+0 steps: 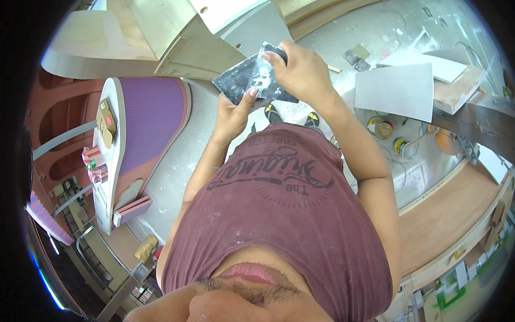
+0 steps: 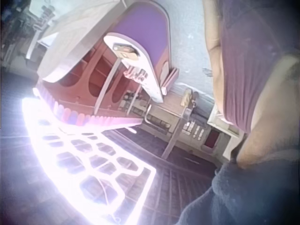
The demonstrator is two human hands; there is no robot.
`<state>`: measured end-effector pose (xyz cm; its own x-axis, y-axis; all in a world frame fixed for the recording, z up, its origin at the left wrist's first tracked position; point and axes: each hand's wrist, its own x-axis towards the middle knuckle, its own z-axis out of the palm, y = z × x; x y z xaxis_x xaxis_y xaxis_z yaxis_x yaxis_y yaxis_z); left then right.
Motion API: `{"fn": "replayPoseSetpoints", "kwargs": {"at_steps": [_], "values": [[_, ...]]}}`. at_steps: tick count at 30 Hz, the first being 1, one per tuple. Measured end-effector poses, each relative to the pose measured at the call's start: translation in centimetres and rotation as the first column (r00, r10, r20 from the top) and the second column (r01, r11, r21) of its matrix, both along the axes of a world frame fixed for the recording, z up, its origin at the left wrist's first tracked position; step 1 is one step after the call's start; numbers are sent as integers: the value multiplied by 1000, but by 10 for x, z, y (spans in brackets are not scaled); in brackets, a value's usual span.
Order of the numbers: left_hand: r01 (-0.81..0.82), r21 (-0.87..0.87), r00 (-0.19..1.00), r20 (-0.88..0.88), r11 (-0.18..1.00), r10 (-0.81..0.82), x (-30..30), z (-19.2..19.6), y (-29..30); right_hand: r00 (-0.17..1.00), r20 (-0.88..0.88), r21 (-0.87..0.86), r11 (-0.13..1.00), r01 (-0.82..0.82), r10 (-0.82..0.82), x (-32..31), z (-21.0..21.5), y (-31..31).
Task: The person applies white putty to the edges of a white furniture panel using metal scrapers, dipping the tools into a container of putty and smoothing it over the wood.
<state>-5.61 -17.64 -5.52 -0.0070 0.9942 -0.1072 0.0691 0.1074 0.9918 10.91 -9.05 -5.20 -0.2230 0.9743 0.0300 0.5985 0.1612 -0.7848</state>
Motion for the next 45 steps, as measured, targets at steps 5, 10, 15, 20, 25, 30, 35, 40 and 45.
{"fn": "replayPoseSetpoints", "kwargs": {"at_steps": [5,10,15,20,25,30,35,40,45], "values": [[243,-225,918,-261,944,-298,-21,12,7,983,64,231,956,-183,173,-4,8,5],[382,-458,705,-417,803,-573,-34,27,21,933,117,365,858,-360,342,-8,19,7],[109,-194,991,92,975,-93,-55,5,15,933,-313,348,893,286,-178,7,9,18],[112,-243,994,34,963,-107,-57,14,16,975,-183,137,986,-98,122,-10,-3,-17],[272,-161,961,1,949,-276,-72,12,20,933,-64,318,893,-318,355,-8,-11,-15],[334,-234,939,-2,913,-344,-78,16,33,921,-11,302,879,-368,390,-6,-14,-12],[211,-194,976,-7,958,-216,-78,13,29,904,-12,80,902,-425,427,13,-18,15],[276,-202,951,200,940,-236,-76,-2,27,770,-636,-300,934,-194,-44,11,-40,30],[224,-177,935,317,958,-160,-43,-20,39,444,-883,-358,829,-429,-151,-23,-65,-6]]}}
